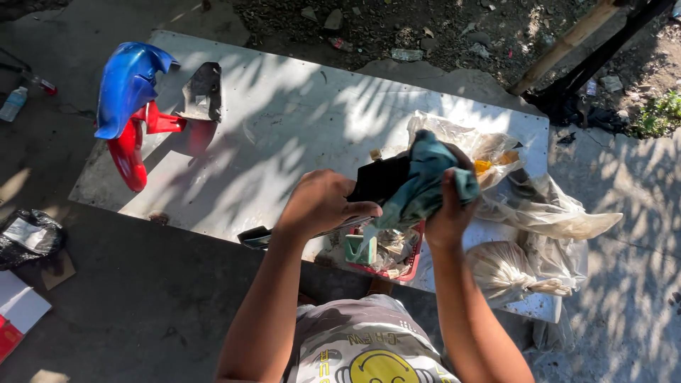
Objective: The person wipes a black motorcycle part with a cloth, then cleans a beige motorcycle part with the same cloth. They place the beige part on the table and continue wiping the black part before setting it down. Finally, they pick up a plastic bag and begin to open it.
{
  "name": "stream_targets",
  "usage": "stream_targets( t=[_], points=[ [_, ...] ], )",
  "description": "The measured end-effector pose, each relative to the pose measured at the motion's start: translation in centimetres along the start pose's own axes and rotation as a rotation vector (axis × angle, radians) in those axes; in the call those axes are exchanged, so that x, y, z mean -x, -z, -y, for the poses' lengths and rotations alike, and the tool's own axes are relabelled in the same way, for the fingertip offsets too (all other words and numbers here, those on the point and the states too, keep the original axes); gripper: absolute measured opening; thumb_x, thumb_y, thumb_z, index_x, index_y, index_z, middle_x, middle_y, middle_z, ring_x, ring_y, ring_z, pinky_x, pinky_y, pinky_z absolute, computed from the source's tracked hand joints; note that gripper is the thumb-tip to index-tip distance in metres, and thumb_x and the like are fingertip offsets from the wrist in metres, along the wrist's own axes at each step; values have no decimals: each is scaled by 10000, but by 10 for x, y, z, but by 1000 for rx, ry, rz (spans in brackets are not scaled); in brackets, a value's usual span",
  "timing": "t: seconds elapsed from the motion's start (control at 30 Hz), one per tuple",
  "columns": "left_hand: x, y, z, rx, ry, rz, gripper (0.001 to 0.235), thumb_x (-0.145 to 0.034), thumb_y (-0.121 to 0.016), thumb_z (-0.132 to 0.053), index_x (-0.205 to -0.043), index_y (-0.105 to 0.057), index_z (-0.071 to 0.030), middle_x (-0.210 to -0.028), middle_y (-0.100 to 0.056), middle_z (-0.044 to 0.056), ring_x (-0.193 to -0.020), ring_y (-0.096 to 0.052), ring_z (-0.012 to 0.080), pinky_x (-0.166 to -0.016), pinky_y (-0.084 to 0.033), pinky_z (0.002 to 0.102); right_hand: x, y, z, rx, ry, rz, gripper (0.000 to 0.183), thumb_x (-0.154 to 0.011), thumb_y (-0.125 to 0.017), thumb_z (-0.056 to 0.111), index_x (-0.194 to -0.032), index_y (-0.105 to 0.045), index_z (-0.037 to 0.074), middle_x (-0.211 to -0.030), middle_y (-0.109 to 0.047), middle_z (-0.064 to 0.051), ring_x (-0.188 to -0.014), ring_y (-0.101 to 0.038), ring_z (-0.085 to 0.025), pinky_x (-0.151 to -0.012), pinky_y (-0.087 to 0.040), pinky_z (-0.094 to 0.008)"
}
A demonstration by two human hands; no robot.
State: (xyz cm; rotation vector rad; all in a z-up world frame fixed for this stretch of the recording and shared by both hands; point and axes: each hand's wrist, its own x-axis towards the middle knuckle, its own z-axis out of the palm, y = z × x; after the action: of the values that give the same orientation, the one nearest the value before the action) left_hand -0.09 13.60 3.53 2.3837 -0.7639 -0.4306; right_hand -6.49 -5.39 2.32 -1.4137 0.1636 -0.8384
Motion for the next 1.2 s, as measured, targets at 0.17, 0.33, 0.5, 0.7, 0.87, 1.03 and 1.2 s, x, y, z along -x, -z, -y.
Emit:
stream_targets(
  t=[0.17, 0.33, 0.5, 0.7, 0.87, 1.03, 1.2],
  points=[
    [12, 1, 24, 23, -90, -73, 823, -781, -468, -881, -515, -446, -103, -412, -419, 135, -450, -534, 382, -553, -502, 469, 19, -24, -50, 146, -120, 195, 161, -1020, -647, 195, -955, -705, 59, -828, -670, -22, -817, -576, -112, -810, -471, -275],
    [17, 1, 45, 37, 42, -73, 772, -870, -539, -780, -486, -371, -131, -379, -370, 76, -375, -454, 303, -550, -467, 454, 6, -44, -62, 352, -240, 246, 315, -980, -726, 301, -839, -740, 19, -776, -718, -160, -784, -650, -210, -836, -501, -395],
    [11, -21, 73, 70, 62, -235, 772, -965, -427, -704, -500, -373, -91, -407, -372, 151, -426, -480, 420, -532, -463, 493, -6, -63, -90, 482, -555, 188, 520, -897, -705, 634, -855, -754, 117, -774, -734, -94, -807, -713, -263, -791, -492, -352],
    [45, -14, 133, 612, -35, -440, 674, -1057, -502, -432, -460, -385, -141, -442, -279, 28, -519, -366, 83, -475, -392, 298, 1, -83, -64, 158, 126, 643, 684, -874, -736, 568, -1325, -600, 72, -1322, -641, -88, -1229, -591, -204, -1129, -375, -377],
    [62, 7, 158, 726, -69, -465, 658, -1075, -503, -421, -478, -332, -204, -469, -292, -78, -494, -303, 74, -461, -319, 251, 2, -61, -117, 112, -229, 201, 284, -1009, -622, 359, -915, -592, 93, -848, -600, -63, -838, -580, -161, -847, -474, -320],
    [81, 12, 170, 801, -49, -464, 651, -1075, -508, -400, -483, -329, -197, -470, -271, -71, -482, -276, 94, -448, -295, 257, 47, -161, 18, -239, -578, 231, 610, -796, -413, 867, -990, -584, 315, -956, -633, 174, -970, -610, 66, -911, -515, -144],
    [109, 38, 179, 652, -71, -490, 703, -1104, -501, -386, -479, -316, -125, -432, -261, 11, -468, -301, 130, -466, -320, 293, 53, -127, -93, 110, -133, 896, 120, -817, -697, 154, -790, -699, 38, -653, -660, -64, -680, -596, -125, -663, -536, -316]
  ],
)
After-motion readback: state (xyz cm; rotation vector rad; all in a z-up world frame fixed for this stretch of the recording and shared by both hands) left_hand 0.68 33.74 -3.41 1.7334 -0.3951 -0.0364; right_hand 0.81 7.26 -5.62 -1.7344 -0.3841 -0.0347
